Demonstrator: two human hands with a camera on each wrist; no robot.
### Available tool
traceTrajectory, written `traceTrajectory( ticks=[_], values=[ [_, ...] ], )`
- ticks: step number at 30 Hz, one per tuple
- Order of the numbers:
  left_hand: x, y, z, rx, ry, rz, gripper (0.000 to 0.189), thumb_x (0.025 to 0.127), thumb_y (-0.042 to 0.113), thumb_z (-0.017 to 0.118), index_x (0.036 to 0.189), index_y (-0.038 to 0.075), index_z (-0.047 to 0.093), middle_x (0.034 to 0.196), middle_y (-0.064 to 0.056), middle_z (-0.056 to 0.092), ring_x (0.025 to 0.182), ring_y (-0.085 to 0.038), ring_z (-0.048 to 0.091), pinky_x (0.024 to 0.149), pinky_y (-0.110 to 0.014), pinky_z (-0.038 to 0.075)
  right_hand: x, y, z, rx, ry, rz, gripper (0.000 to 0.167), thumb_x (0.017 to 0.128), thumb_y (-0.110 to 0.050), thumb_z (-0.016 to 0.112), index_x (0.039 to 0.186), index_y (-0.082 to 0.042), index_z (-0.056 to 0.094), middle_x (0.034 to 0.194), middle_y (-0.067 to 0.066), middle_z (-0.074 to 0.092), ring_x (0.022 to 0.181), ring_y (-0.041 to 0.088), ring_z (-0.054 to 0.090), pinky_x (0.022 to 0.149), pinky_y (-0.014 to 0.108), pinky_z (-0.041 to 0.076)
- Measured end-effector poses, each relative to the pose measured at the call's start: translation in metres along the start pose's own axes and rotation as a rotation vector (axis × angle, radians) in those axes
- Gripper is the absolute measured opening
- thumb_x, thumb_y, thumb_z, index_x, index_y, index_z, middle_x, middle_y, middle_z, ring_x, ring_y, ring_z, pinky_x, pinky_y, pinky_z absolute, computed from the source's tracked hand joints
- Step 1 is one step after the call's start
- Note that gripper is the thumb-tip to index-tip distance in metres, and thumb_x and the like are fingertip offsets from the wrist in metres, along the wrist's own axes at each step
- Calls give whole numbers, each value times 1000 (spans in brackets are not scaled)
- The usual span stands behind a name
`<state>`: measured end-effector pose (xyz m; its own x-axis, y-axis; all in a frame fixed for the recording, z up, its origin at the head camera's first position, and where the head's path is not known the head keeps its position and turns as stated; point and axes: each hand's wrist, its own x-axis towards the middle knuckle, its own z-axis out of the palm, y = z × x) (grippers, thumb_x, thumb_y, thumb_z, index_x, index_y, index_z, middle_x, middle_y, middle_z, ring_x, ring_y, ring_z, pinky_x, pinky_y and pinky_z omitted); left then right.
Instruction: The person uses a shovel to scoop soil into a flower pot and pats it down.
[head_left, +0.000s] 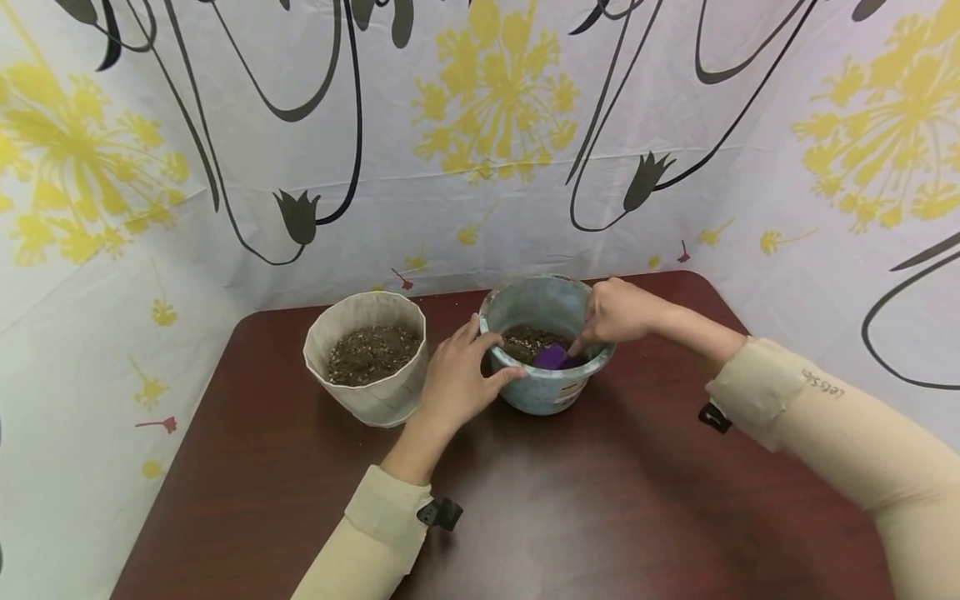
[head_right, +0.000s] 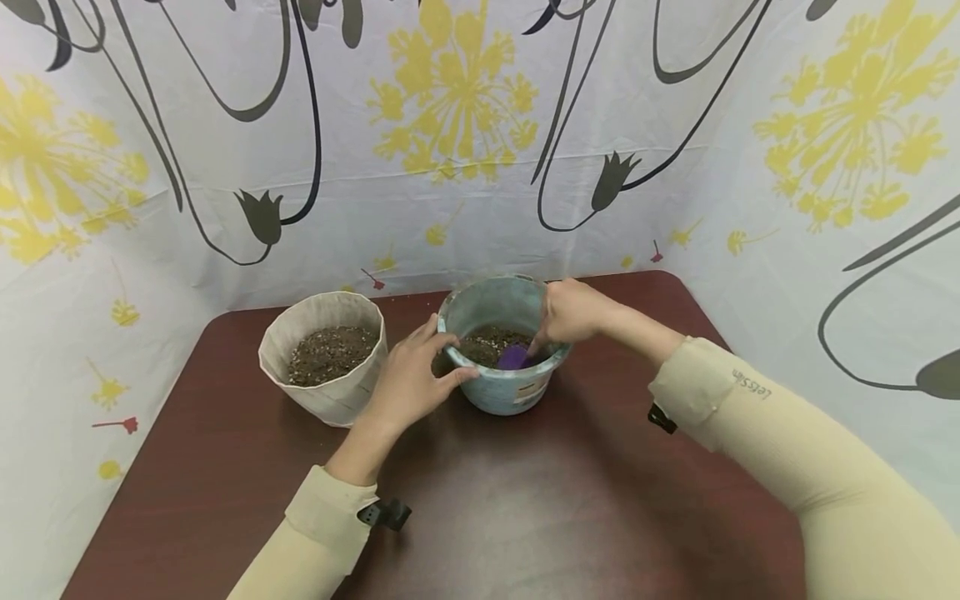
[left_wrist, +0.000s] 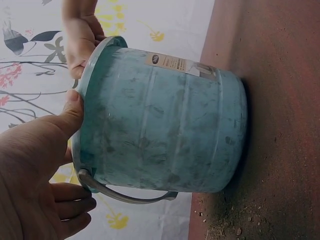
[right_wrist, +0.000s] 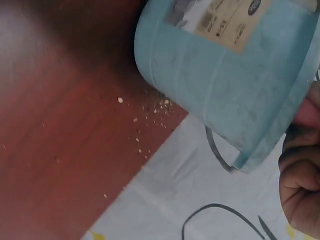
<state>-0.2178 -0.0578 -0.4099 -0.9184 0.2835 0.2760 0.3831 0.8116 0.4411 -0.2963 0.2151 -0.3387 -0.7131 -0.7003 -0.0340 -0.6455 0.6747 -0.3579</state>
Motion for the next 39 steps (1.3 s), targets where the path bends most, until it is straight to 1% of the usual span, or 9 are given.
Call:
traceTrajectory(
  ticks=[4, 7, 14, 20, 23, 25, 28, 30, 39],
  values=[
    [-1, 0, 1, -18, 6, -2, 63, 83, 65, 70, 124, 17, 69, 157, -20, 38, 137, -36, 49, 111, -52, 39, -4, -4, 9, 105, 24, 145, 34, 79, -30, 87, 51, -21, 70, 39, -15, 31, 44, 0, 15, 42, 20, 20],
    [-1, -1, 2, -33, 12, -4, 62, 83, 64, 71, 122, 17, 69, 157, -20, 38, 138, -36, 48, 112, -52, 39, -5, -7, 14, 178, 57, 222, 49, 78, -34, 88, 43, -20, 55, 39, -13, 30, 44, 2, 15, 42, 21, 19],
    [-2, 0, 4, -27, 11, -9, 62, 83, 64, 72, 123, 17, 68, 157, -20, 39, 137, -37, 49, 111, -53, 39, -8, -10, 18, 284, 57, 282, 16, 87, -31, 78, 73, -27, 84, 39, -8, 40, 46, 5, 12, 42, 23, 17],
    [-4, 2, 4, -45, 14, -52, 74, 83, 64, 73, 134, 12, 60, 158, -16, 40, 142, -30, 43, 113, -53, 37, -17, -5, 17, 348, 88, 349, 21, 82, -43, 82, 72, -25, 83, 44, -9, 33, 50, 8, 12, 42, 25, 16],
    [-5, 3, 3, -44, 42, -49, 77, 81, 64, 75, 135, 10, 58, 156, -16, 43, 141, -30, 45, 111, -53, 39, -24, 0, 19, 419, 97, 379, 18, 84, -42, 81, 79, -25, 85, 49, -8, 54, 53, 6, 14, 44, 25, 17],
    [-5, 3, 3, -37, 58, -42, 79, 81, 64, 75, 136, 10, 58, 155, -16, 45, 140, -29, 46, 110, -53, 40, -28, 3, 19, 468, 96, 379, 13, 88, -39, 78, 91, -29, 85, 66, -7, 72, 54, 1, 29, 47, 22, 25],
    [-5, 3, 4, -19, 76, -32, 81, 80, 65, 75, 137, 10, 57, 154, -15, 47, 139, -29, 47, 109, -53, 41, -33, 7, 20, 541, 101, 370, 14, 91, -36, 76, 96, -26, 84, 92, -5, 78, 74, -4, 55, 58, 18, 35],
    [-4, 3, 4, -8, 85, -28, 82, 80, 65, 75, 139, 10, 57, 153, -15, 48, 139, -29, 47, 109, -53, 41, -36, 8, 21, 575, 112, 357, 15, 90, -35, 76, 97, -24, 84, 95, -4, 78, 92, 0, 64, 66, 17, 40],
    [-6, 3, -1, 1, 94, -29, 77, 85, 63, 72, 138, 8, 60, 151, -10, 52, 139, -29, 47, 111, -53, 38, -40, 12, 20, 676, 129, 353, 20, 91, -37, 76, 102, -21, 83, 103, -2, 77, 119, 7, 62, 93, 16, 42]
  ],
)
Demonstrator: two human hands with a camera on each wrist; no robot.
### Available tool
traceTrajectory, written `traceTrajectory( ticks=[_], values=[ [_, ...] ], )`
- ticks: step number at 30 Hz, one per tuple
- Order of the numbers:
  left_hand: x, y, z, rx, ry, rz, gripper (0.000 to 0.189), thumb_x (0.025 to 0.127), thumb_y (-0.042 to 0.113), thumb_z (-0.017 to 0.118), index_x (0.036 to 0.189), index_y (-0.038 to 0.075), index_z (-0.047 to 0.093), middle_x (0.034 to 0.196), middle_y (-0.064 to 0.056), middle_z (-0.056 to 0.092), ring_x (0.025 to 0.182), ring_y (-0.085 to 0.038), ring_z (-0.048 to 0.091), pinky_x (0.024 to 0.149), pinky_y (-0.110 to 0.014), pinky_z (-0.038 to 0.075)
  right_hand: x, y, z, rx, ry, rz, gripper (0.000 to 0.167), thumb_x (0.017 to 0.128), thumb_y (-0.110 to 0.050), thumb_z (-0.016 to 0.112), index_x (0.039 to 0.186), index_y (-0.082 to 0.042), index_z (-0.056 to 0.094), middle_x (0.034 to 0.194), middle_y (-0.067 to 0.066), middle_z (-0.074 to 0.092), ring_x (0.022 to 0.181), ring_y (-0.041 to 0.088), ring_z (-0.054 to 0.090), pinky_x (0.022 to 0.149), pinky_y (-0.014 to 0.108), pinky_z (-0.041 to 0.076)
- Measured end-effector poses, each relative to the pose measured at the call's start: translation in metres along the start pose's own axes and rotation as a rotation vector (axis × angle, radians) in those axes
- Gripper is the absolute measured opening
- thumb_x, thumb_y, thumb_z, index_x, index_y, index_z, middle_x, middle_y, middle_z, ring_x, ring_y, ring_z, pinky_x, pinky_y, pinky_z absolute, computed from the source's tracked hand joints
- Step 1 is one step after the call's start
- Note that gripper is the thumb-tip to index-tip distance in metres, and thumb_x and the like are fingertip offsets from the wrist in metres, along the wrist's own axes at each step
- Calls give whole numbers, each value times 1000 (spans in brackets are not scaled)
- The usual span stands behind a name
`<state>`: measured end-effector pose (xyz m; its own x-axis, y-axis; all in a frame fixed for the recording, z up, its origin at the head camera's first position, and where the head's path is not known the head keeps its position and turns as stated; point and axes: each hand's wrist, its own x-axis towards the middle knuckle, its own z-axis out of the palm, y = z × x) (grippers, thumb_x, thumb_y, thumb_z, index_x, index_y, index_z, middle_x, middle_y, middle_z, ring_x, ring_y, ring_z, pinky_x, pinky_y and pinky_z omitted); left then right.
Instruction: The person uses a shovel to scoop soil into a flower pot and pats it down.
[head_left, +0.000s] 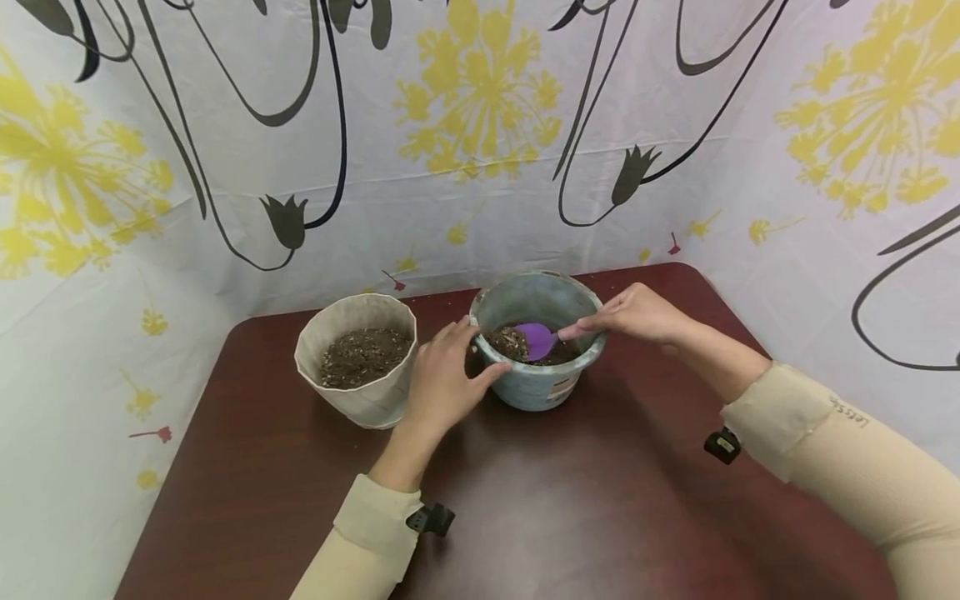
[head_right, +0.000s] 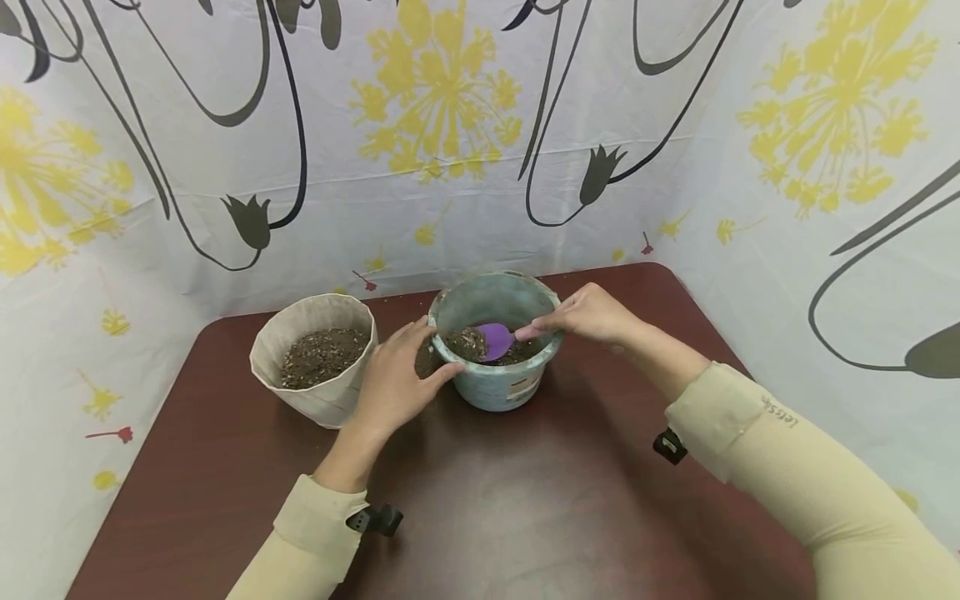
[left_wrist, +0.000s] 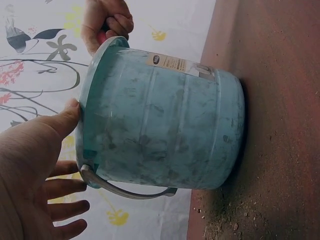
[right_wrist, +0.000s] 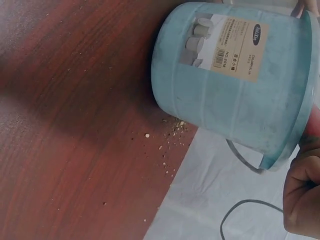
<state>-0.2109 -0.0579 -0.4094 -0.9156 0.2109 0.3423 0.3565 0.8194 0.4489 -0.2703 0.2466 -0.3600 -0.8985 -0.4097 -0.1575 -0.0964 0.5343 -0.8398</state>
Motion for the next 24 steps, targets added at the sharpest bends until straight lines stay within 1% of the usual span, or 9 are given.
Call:
traceTrajectory(
  ticks=[2, 3, 4, 5, 6, 7, 14, 18, 24],
  values=[
    [-1, 0, 0, 7, 3, 2, 74, 86, 62, 72, 137, 9, 62, 151, -7, 52, 139, -28, 47, 111, -53, 38, -1, 2, -1, 49, -1, 6, 23, 92, -35, 75, 104, -18, 83, 106, 0, 77, 90, 3, 68, 75, 16, 46],
    [-1, 0, -1, 13, 8, 6, 73, 86, 61, 72, 136, 9, 63, 151, -6, 52, 139, -28, 47, 111, -53, 38, -1, 3, -2, 71, -1, 9, 24, 92, -35, 75, 105, -16, 82, 107, 1, 77, 73, 2, 63, 62, 18, 45],
    [-1, 0, -1, 20, 15, 11, 71, 87, 61, 71, 135, 9, 64, 150, -5, 53, 139, -28, 48, 111, -53, 38, -2, 4, -2, 90, -5, 11, 25, 92, -34, 75, 106, -15, 82, 108, 2, 76, 57, 2, 52, 51, 20, 39],
    [-1, -1, -1, 25, 23, 18, 69, 87, 60, 72, 134, 10, 66, 149, -4, 54, 138, -28, 49, 110, -52, 39, -2, 5, -3, 105, -2, 14, 26, 92, -34, 75, 107, -14, 82, 109, 2, 76, 48, 3, 38, 42, 23, 31],
    [-1, -1, -1, 29, 30, 24, 67, 87, 59, 72, 132, 10, 67, 148, -4, 55, 137, -28, 50, 110, -52, 39, -2, 6, -3, 119, 0, 19, 27, 92, -34, 75, 107, -13, 82, 109, 2, 76, 45, 6, 24, 38, 26, 23],
    [-1, -1, -1, 31, 36, 30, 66, 87, 59, 72, 131, 10, 68, 147, -3, 56, 137, -28, 50, 109, -52, 40, -3, 6, -3, 127, 1, 21, 28, 93, -35, 75, 108, -13, 81, 110, 3, 76, 46, 9, 13, 36, 29, 15],
    [-1, -2, -1, 26, 48, 47, 62, 87, 58, 73, 128, 11, 70, 145, -3, 58, 135, -29, 52, 108, -52, 41, -5, 11, -4, 148, 34, 48, 30, 92, -39, 75, 109, -16, 81, 111, 1, 75, 45, 9, 13, 35, 28, 17],
    [-1, -3, -1, 24, 57, 53, 60, 87, 58, 73, 125, 11, 71, 144, -3, 59, 134, -29, 54, 108, -51, 41, -7, 13, -5, 214, 51, 51, 32, 91, -37, 77, 111, -12, 80, 113, 5, 74, 48, 11, 11, 38, 30, 14],
    [-1, -4, 0, 19, 76, 65, 59, 87, 57, 73, 124, 11, 72, 143, -4, 60, 132, -30, 55, 107, -51, 41, -9, 16, -8, 261, 86, 34, 32, 91, -33, 76, 111, -8, 79, 110, 5, 75, 53, 15, 9, 41, 32, 12]
  ],
)
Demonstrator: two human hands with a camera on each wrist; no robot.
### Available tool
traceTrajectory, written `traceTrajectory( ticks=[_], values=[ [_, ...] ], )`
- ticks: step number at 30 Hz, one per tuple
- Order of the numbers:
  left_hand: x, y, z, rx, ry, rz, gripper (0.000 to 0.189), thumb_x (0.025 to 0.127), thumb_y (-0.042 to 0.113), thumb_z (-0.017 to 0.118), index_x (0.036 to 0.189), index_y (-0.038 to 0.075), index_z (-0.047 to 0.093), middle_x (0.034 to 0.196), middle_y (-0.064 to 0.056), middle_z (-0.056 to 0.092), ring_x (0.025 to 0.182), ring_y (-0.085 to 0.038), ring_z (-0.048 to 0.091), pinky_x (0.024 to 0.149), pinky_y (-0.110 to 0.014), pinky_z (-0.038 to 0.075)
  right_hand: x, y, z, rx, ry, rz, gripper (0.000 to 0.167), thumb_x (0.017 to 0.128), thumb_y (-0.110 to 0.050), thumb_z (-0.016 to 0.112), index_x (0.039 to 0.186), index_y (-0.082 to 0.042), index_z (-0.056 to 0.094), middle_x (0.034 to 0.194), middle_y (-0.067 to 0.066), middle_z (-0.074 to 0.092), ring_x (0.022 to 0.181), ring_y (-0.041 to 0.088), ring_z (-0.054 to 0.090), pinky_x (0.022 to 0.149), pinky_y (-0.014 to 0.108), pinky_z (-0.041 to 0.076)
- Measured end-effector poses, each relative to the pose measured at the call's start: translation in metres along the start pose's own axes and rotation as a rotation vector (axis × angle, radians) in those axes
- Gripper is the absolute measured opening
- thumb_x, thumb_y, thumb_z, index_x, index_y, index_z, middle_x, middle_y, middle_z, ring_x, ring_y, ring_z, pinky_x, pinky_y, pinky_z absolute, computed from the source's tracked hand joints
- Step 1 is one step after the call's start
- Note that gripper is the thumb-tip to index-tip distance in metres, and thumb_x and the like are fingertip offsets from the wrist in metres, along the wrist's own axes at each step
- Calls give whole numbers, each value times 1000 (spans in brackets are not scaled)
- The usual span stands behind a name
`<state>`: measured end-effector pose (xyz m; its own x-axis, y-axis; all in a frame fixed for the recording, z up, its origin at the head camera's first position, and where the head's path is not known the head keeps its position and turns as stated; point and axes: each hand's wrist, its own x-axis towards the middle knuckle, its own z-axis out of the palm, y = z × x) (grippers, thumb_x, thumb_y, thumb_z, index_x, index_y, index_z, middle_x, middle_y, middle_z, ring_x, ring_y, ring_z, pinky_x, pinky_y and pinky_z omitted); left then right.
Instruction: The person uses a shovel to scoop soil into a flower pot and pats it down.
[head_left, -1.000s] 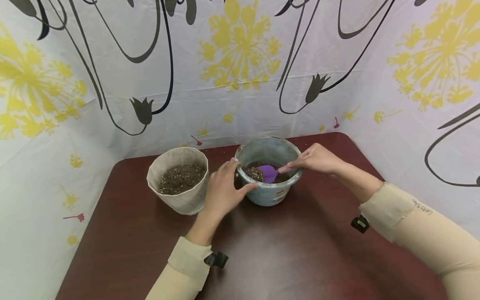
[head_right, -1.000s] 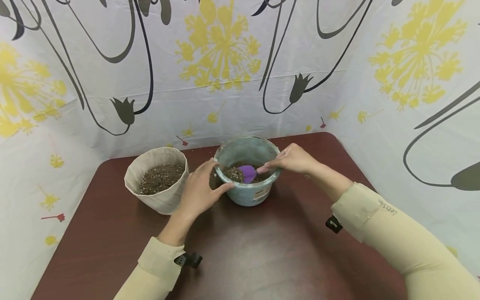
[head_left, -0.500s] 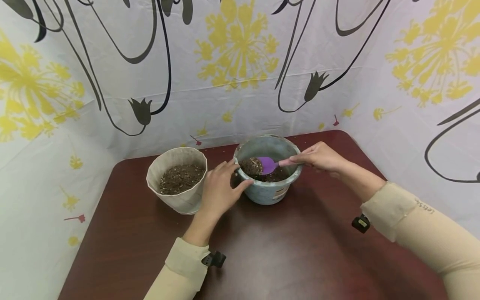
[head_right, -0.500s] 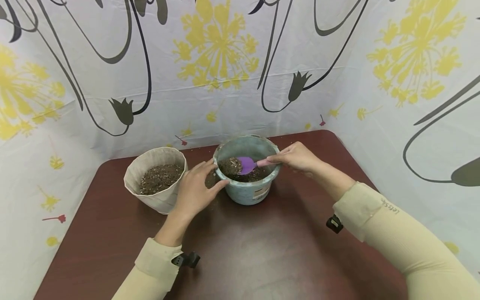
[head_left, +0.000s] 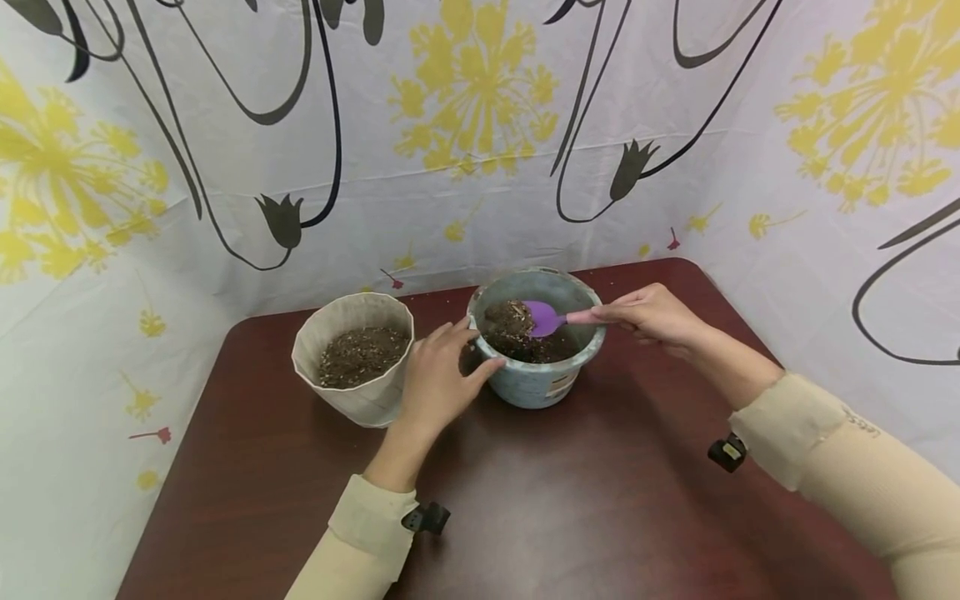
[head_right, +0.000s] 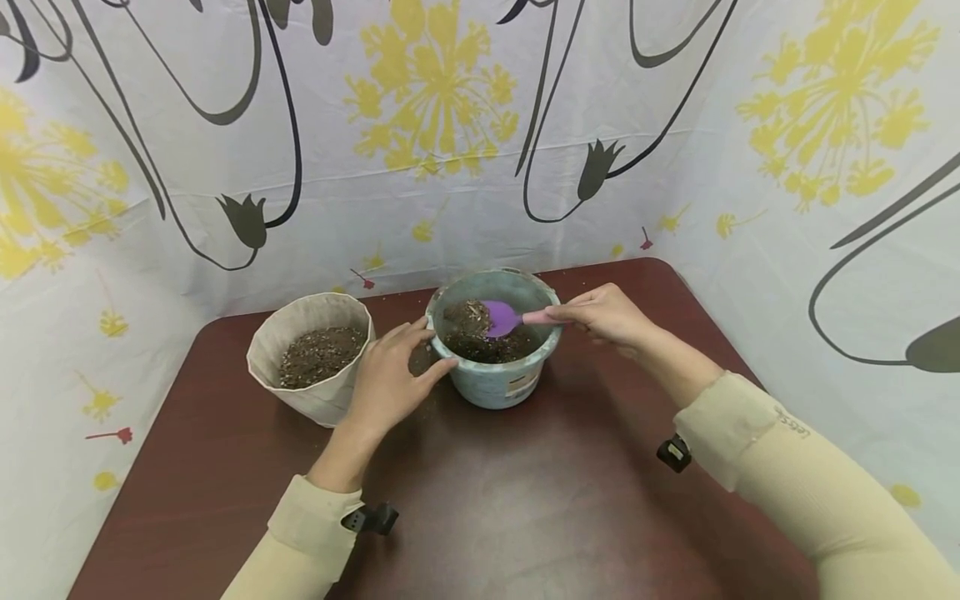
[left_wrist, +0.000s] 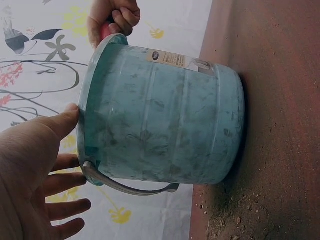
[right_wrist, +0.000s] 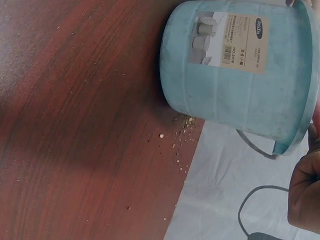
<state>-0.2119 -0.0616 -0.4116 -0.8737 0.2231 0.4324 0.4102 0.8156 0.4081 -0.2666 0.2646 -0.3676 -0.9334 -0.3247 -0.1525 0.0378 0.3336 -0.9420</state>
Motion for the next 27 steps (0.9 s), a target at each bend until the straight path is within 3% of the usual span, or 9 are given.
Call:
traceTrajectory(
  ticks=[8, 12, 19, 20, 22, 24, 27],
  values=[
    [1, -2, -6, 8, -42, 5, 62, 87, 58, 73, 128, 12, 70, 145, -4, 58, 137, -32, 50, 110, -54, 38, -2, -3, -2, 26, -2, -7, 32, 93, -30, 75, 103, 0, 80, 111, 3, 75, 52, 14, 8, 43, 32, 11],
    [0, -3, -12, 28, -49, 7, 63, 87, 59, 72, 130, 12, 69, 145, -5, 58, 138, -31, 48, 111, -57, 37, -2, -9, -4, 32, 0, -16, 35, 92, -30, 76, 79, 2, 77, 111, 5, 75, 53, 14, 8, 43, 32, 11],
    [-3, -11, -31, 52, -11, 10, 57, 90, 53, 72, 129, 12, 69, 145, -7, 58, 139, -31, 47, 110, -56, 38, 0, -27, -1, 44, -13, -11, 35, 90, -31, 78, 79, 2, 76, 112, 7, 75, 52, 14, 8, 44, 33, 9],
    [-3, -12, -34, 56, -8, 8, 56, 91, 52, 71, 129, 12, 68, 146, -7, 58, 139, -32, 47, 110, -56, 38, 1, -29, -1, 42, -11, -10, 38, 90, -31, 79, 73, 3, 73, 111, 6, 75, 51, 14, 8, 44, 33, 9],
    [-5, -16, -39, 66, -8, -4, 56, 92, 52, 70, 131, 12, 67, 147, -7, 57, 140, -32, 46, 110, -57, 38, 3, -34, 1, 22, -13, -8, 34, 89, -34, 79, 75, -3, 77, 111, 4, 75, 50, 14, 8, 44, 32, 9],
    [-8, -20, -44, 76, -10, -20, 55, 92, 51, 70, 131, 13, 67, 147, -7, 56, 140, -32, 45, 110, -58, 37, 6, -38, 4, 6, -20, -8, 32, 88, -36, 79, 86, -4, 81, 111, 2, 75, 49, 13, 7, 43, 32, 9],
    [-13, -28, -53, 84, -8, -44, 55, 93, 50, 69, 132, 12, 67, 147, -8, 56, 140, -32, 45, 109, -59, 37, 11, -41, 10, -21, -31, -16, 32, 88, -39, 79, 83, -7, 81, 111, 1, 76, 49, 13, 7, 42, 30, 10]
  ],
)
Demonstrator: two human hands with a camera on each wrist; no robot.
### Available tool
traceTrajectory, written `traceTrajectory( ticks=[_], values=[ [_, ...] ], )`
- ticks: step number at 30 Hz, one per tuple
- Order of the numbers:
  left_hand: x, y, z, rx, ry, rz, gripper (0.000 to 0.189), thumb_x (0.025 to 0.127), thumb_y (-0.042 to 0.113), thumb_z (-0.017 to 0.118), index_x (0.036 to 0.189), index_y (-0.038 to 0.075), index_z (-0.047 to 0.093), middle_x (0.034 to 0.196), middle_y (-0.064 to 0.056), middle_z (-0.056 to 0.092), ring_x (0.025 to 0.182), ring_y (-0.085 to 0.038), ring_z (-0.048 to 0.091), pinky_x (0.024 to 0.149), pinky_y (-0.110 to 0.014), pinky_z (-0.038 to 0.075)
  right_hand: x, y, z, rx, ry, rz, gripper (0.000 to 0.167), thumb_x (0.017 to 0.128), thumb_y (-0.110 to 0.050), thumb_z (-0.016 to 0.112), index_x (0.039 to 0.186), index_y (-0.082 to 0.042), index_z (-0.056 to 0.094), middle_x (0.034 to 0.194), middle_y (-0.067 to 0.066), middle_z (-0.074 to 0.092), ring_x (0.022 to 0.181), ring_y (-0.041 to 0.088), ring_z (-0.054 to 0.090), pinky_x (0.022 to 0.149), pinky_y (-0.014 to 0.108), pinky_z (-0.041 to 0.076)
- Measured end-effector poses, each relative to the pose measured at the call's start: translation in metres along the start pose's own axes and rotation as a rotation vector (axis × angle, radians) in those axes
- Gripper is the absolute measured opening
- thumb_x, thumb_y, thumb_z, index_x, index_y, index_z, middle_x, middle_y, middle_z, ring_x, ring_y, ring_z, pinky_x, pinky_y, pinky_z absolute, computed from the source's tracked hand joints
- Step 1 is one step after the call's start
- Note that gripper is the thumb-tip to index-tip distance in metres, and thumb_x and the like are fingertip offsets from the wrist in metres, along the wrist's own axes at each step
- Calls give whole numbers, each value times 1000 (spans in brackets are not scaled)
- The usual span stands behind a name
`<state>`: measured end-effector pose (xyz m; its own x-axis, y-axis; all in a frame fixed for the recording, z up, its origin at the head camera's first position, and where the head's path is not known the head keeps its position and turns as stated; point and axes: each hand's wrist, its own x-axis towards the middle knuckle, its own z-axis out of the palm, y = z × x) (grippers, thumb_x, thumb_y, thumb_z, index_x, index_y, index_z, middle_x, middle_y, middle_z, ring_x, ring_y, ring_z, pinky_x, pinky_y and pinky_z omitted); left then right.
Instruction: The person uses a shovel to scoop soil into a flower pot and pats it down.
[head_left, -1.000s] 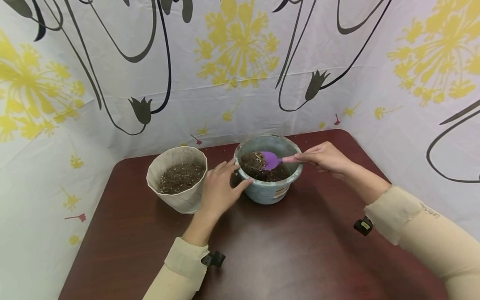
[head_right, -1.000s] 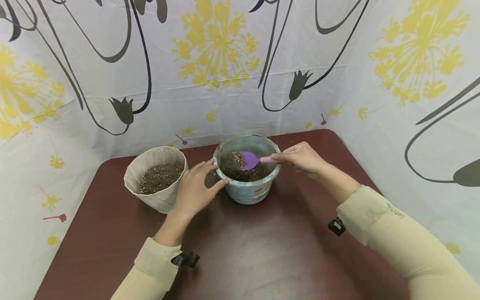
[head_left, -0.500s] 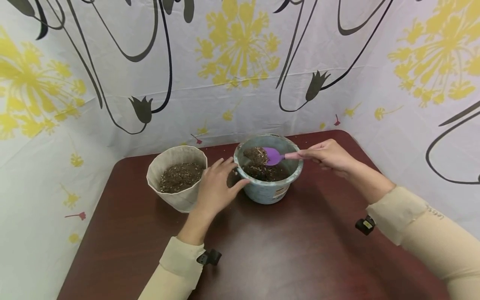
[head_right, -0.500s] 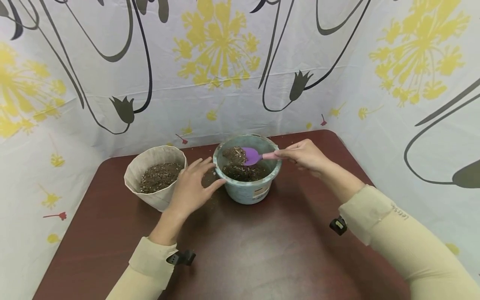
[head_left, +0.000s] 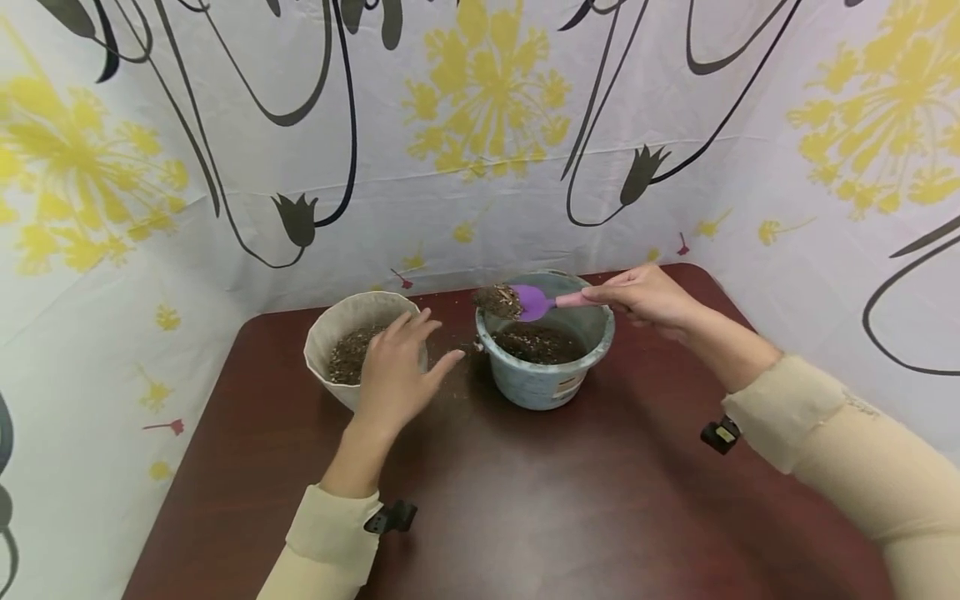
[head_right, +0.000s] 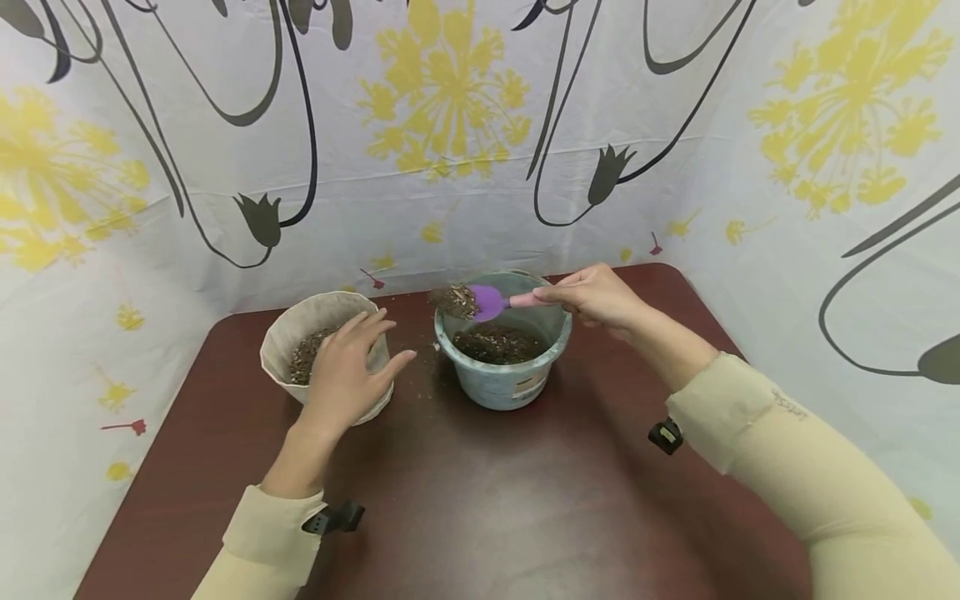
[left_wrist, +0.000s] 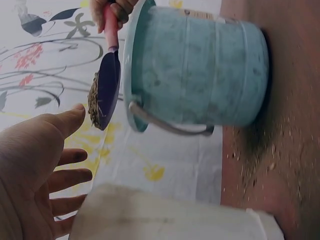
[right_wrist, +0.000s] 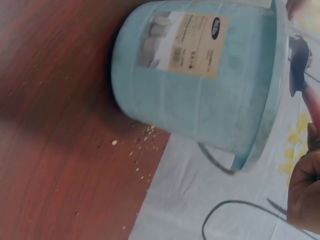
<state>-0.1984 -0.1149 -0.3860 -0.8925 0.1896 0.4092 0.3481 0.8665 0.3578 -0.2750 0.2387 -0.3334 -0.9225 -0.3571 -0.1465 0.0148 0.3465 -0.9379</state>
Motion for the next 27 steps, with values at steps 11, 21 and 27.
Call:
traceTrajectory(
  ticks=[11, 21, 27],
  values=[
    [-23, -32, -21, -21, 64, -54, 55, 90, 48, 74, 127, 8, 69, 145, -12, 58, 139, -36, 46, 109, -61, 34, 22, -15, 33, 14, -33, -2, 37, 87, -38, 80, 66, -10, 72, 110, 1, 76, 49, 11, 5, 43, 29, 10],
    [-46, -62, -30, 29, 122, -121, 55, 91, 46, 73, 127, 5, 68, 143, -15, 58, 137, -39, 47, 106, -65, 33, 41, -25, 71, -11, -91, -36, 30, 89, -40, 78, 103, -14, 83, 108, 2, 77, 43, 11, 9, 38, 27, 13],
    [-57, -77, -35, 40, 168, -154, 55, 91, 46, 73, 125, 2, 69, 141, -20, 58, 134, -41, 48, 104, -66, 34, 53, -34, 94, -15, -108, -72, 30, 95, -32, 72, 92, -4, 81, 109, 2, 76, 42, 11, 11, 41, 29, 16]
  ],
)
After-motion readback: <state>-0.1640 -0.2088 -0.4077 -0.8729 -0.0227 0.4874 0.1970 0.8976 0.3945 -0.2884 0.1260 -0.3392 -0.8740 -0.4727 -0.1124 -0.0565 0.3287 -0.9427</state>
